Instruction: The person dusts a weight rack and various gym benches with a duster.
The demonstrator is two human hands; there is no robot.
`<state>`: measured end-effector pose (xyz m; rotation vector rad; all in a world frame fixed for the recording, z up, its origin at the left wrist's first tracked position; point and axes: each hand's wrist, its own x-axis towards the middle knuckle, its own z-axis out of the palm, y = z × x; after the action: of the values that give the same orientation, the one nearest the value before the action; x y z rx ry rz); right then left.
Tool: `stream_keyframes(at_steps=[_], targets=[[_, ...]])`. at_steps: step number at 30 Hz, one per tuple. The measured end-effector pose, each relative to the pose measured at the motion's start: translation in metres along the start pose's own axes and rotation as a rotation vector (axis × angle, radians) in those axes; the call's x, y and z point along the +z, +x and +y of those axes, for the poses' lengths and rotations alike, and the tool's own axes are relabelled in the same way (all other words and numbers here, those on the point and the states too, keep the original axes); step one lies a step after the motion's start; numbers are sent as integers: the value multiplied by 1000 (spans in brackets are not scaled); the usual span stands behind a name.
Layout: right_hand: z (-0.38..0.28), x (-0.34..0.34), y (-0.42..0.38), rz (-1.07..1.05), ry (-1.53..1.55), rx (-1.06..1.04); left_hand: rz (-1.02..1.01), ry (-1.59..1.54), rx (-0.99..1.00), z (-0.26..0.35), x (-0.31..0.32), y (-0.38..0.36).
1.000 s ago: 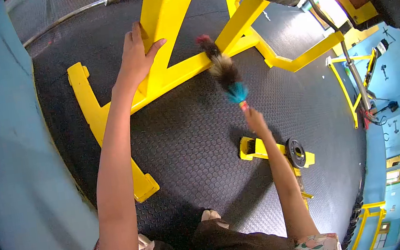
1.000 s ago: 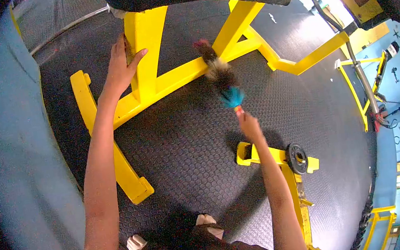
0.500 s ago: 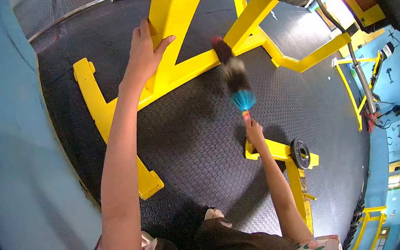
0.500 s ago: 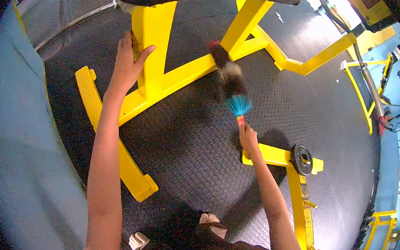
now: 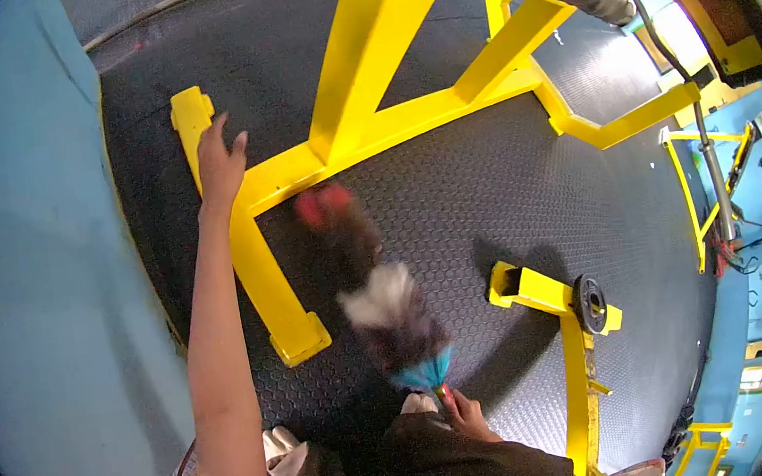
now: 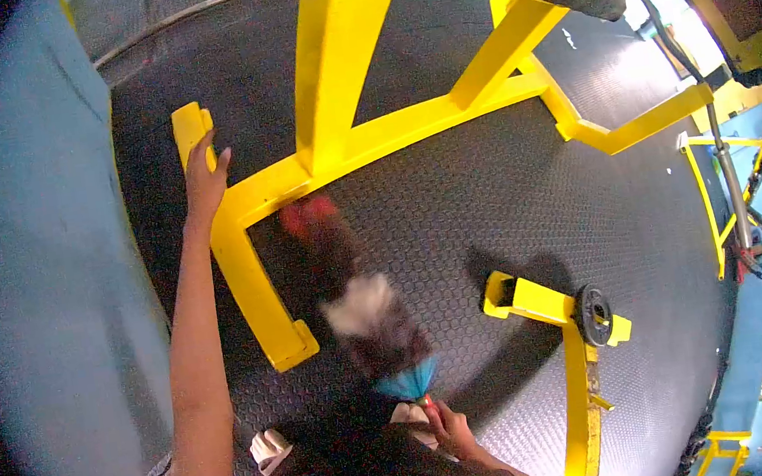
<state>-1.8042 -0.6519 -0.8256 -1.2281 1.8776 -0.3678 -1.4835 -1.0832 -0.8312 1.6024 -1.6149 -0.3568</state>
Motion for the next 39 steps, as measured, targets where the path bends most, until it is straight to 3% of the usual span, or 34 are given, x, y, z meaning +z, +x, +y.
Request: stream_keyframes(at_steps=[3,7,9,11,13,14,17,18,19,21,22,23,25,26,27,29,31,34,36,39], targets=[[-19,-2,5,-87,-53,-20,57,81,-234,-54,7,-45],[-58,12,67,349,-396,-520,204,16,-350,-66,7,-76],[-61,28,85,296,-303,-479,115,-212,-480,-61,0,-77],[-70,46,86,243,-210,-431,79,-250,-525,-62,-11,-75],[-91,56,69,-15,-52,-417,147,-487,-672,-70,-17,-71],[-105,52,66,-142,-31,-157,151,-484,-676,-76,-20,-69],[-117,30,70,-220,-162,-173,192,-485,-767,-96,-30,-64],[-90,31,77,-70,-324,-508,166,-484,-874,-91,-35,-63],[-91,32,80,-74,-325,-505,165,-483,-879,-92,-33,-64],[-97,30,91,41,-7,-316,355,-275,-786,-92,-30,-63],[-97,35,92,294,-459,-763,358,-275,-787,-93,-30,-62],[-99,37,86,292,-459,-766,361,-309,-797,-94,-31,-61],[-104,38,70,-119,-275,-288,367,-341,-809,-107,-29,-61],[-94,41,76,-198,-274,-248,372,-351,-808,-127,-24,-61],[-98,40,87,-203,-277,-253,379,-361,-808,-127,-28,-61],[-119,34,122,-103,-253,-500,466,-345,-854,-94,-39,-64],[-160,32,167,37,-165,-497,552,-333,-890,-81,-42,-65],[-199,49,207,32,-139,-435,557,-333,-807,-89,-36,-68],[-215,57,223,33,-349,-496,508,-345,-833,-74,-43,-66],[-231,60,260,89,-251,-526,423,-383,-707,-80,-40,-68]])
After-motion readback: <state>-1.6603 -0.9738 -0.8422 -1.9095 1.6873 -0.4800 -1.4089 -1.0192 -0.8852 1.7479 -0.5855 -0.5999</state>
